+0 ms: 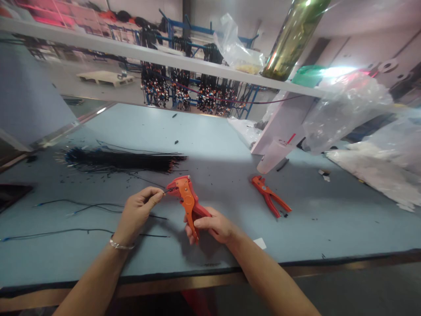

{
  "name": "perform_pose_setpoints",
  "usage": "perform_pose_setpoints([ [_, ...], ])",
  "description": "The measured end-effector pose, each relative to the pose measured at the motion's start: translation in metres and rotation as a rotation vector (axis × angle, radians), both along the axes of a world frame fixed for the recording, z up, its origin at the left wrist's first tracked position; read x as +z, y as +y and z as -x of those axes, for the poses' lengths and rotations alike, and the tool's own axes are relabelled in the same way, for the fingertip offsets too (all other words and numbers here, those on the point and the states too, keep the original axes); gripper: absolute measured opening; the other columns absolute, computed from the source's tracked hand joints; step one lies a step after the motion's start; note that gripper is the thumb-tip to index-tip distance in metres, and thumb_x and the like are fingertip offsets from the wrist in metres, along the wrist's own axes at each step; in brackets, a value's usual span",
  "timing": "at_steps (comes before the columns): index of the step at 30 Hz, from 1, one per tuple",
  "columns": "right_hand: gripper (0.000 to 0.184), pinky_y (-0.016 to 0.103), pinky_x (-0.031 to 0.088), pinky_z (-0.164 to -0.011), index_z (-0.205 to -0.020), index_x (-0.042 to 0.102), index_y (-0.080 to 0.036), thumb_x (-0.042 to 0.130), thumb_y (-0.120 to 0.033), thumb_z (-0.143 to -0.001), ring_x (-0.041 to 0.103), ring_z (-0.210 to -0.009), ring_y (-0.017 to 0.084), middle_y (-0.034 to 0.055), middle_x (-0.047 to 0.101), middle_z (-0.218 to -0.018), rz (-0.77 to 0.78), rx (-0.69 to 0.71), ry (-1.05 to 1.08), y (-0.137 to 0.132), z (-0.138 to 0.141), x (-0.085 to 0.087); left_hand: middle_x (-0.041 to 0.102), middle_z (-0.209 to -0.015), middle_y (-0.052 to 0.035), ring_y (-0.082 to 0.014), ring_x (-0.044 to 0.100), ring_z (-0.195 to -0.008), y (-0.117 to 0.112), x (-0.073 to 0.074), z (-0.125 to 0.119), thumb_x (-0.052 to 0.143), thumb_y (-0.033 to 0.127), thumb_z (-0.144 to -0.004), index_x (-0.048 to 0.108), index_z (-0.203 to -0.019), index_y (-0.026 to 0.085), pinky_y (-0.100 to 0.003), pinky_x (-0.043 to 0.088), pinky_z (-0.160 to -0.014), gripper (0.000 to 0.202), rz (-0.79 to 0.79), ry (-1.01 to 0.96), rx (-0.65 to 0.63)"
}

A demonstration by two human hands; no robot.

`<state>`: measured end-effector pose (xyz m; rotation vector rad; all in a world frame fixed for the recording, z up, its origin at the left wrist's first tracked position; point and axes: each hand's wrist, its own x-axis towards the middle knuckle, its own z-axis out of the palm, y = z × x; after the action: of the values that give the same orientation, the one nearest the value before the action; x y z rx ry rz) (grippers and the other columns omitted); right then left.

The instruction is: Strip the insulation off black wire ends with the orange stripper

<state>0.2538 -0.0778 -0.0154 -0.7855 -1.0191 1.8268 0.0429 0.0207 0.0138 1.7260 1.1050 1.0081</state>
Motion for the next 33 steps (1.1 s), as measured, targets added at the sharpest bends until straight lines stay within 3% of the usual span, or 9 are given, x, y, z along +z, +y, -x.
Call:
perform_pose_setpoints([
  [11,0.040,0.025,0.050,-0.052,-0.097,0.060,-0.009,0.071,-0.042,-0.077,0.063,-0.059,0.015,0.0056,0.063,-0.075,-0.020,0.026,-0.028,-0.0001,0.0019,0.0029,0.063,-0.071,-0.0015,-0.0155,0.054,-0.069,0.0034,-0.0028,0.0032,0.055,0.043,-0.080,0.065,-0.074,0.018,-0.024,0.043,-0.065,0.028,-0.034,0.038,-0.039],
  [22,0.035,0.017,0.039,-0.034,-0.083,0.057,-0.013,0.073,-0.042,-0.073,0.052,-0.040,0.009,-0.0018,0.057,-0.056,0.050,-0.095,-0.086,-0.0001,0.0079,0.0023,0.065,-0.070,-0.0014,-0.0153,0.056,-0.067,0.0036,-0.0047,0.0026,0.056,0.043,-0.079,0.066,-0.073,0.018,-0.024,0.043,-0.065,0.027,-0.074,0.070,-0.014],
  [27,0.028,0.017,0.036,-0.034,-0.080,0.056,-0.014,0.072,-0.038,-0.074,0.049,-0.037,0.008,-0.0033,0.055,-0.053,0.046,-0.184,-0.042,0.0021,0.0038,0.0038,0.065,-0.067,-0.0003,-0.0148,0.056,-0.064,0.0067,-0.0067,0.0048,0.059,0.043,-0.075,0.066,-0.072,0.018,-0.023,0.043,-0.062,0.026,-0.059,0.043,0.134],
  [33,0.032,0.026,0.049,-0.051,-0.095,0.060,-0.010,0.070,-0.031,-0.073,0.064,-0.058,0.017,0.0056,0.065,-0.075,0.013,-0.103,-0.006,0.0028,0.0008,0.0055,0.066,-0.067,-0.0008,-0.0156,0.056,-0.065,0.0054,-0.0041,0.0025,0.060,0.044,-0.074,0.066,-0.072,0.018,-0.024,0.043,-0.063,0.027,-0.047,0.056,0.090],
])
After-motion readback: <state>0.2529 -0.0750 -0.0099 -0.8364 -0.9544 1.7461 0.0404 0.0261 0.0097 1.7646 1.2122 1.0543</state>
